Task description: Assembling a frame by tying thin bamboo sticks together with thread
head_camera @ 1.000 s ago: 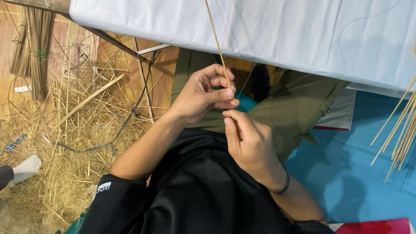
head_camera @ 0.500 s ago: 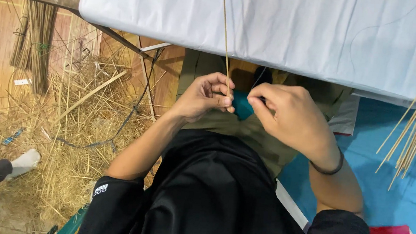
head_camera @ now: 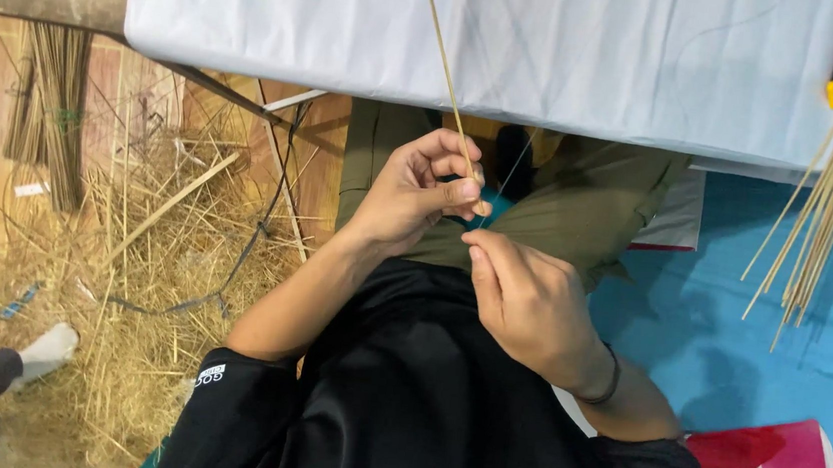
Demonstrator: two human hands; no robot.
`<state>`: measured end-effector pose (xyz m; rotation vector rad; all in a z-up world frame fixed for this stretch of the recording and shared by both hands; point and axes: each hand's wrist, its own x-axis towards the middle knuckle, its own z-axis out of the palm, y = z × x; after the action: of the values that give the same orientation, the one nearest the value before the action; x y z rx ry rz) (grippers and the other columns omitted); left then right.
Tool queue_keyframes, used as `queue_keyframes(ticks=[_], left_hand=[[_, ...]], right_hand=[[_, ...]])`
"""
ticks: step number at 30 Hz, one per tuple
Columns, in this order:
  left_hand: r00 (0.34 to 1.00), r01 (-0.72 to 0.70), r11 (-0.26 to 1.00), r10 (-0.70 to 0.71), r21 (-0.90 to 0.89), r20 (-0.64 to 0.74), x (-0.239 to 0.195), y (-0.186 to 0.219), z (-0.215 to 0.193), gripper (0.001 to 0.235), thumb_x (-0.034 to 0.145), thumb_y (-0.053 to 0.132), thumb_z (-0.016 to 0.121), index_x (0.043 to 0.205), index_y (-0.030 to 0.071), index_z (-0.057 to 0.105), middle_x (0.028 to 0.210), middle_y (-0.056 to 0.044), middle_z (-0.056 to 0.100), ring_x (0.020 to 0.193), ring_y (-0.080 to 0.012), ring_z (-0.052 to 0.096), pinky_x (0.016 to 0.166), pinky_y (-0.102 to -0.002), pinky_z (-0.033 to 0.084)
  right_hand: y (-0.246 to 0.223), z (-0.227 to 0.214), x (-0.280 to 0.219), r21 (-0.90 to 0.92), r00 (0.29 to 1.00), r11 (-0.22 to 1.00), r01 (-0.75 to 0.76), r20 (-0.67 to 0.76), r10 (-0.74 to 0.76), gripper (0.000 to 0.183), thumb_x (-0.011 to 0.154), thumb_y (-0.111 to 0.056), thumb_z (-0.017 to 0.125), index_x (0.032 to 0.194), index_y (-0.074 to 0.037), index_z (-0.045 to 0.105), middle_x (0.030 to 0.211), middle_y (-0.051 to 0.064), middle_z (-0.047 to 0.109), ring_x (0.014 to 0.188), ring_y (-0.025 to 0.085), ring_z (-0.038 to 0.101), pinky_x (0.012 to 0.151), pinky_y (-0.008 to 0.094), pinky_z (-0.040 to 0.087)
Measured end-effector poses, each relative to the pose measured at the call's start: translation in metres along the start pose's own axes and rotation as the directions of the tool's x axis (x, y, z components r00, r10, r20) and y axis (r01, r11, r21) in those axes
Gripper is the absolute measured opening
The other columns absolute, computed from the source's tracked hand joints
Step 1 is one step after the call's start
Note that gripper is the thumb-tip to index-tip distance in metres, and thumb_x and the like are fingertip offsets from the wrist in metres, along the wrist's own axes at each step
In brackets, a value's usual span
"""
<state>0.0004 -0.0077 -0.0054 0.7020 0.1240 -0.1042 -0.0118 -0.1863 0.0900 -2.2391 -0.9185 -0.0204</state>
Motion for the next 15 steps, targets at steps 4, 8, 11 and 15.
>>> queue_keyframes(ticks=[4, 8, 11, 15], left_hand=[[1.0, -0.007, 1.0, 0.007, 0.028, 0.001, 0.0063, -0.0028, 0.0021, 0.037, 0.087, -0.005, 0.079, 0.118, -0.005, 0.06, 0.092, -0.018, 0.073, 0.075, -0.031, 0.078, 0.066, -0.039, 0.07], [1.0, -0.007, 0.999, 0.007, 0.034, -0.002, 0.0065, -0.0036, 0.0006, 0.035, 0.087, -0.006, 0.077, 0.118, -0.005, 0.06, 0.092, -0.018, 0.074, 0.077, -0.0304, 0.078, 0.068, -0.04, 0.07], [1.0, 0.004, 0.999, -0.003, 0.038, -0.007, 0.0064, -0.0013, -0.0001, 0.035, 0.087, -0.006, 0.078, 0.118, -0.005, 0.06, 0.092, -0.018, 0.074, 0.077, -0.0307, 0.079, 0.069, -0.041, 0.07], [1.0, 0.009, 1.0, -0.009, 0.027, -0.014, 0.0059, 0.0001, 0.0014, 0.036, 0.086, -0.006, 0.078, 0.117, -0.005, 0.06, 0.092, -0.018, 0.074, 0.077, -0.0301, 0.079, 0.069, -0.039, 0.07]], right_hand=[[-0.0001, 0.0014, 0.0026, 0.032, 0.999, 1.0, 0.002, -0.053, 0.0, 0.016, 0.105, -0.016, 0.056, 0.107, -0.011, 0.072, 0.066, 0.008, 0.068, 0.064, 0.025, 0.072, 0.053, 0.033, 0.059], [-0.0017, -0.0019, 0.0039, 0.054, 0.998, 0.998, 0.015, -0.061, -0.012, 0.015, 0.104, -0.013, 0.057, 0.105, -0.01, 0.072, 0.065, 0.008, 0.068, 0.063, 0.025, 0.072, 0.049, 0.033, 0.058], [-0.0008, -0.002, 0.0024, 0.063, 0.997, 0.998, -0.005, -0.082, 0.01, 0.015, 0.104, -0.014, 0.057, 0.104, -0.011, 0.072, 0.064, 0.008, 0.066, 0.061, 0.025, 0.071, 0.049, 0.034, 0.059], [0.0007, -0.001, 0.0031, 0.086, 0.997, 0.996, -0.003, -0.08, 0.01, 0.016, 0.104, -0.013, 0.056, 0.103, -0.009, 0.071, 0.061, 0.009, 0.065, 0.057, 0.025, 0.07, 0.047, 0.034, 0.058]])
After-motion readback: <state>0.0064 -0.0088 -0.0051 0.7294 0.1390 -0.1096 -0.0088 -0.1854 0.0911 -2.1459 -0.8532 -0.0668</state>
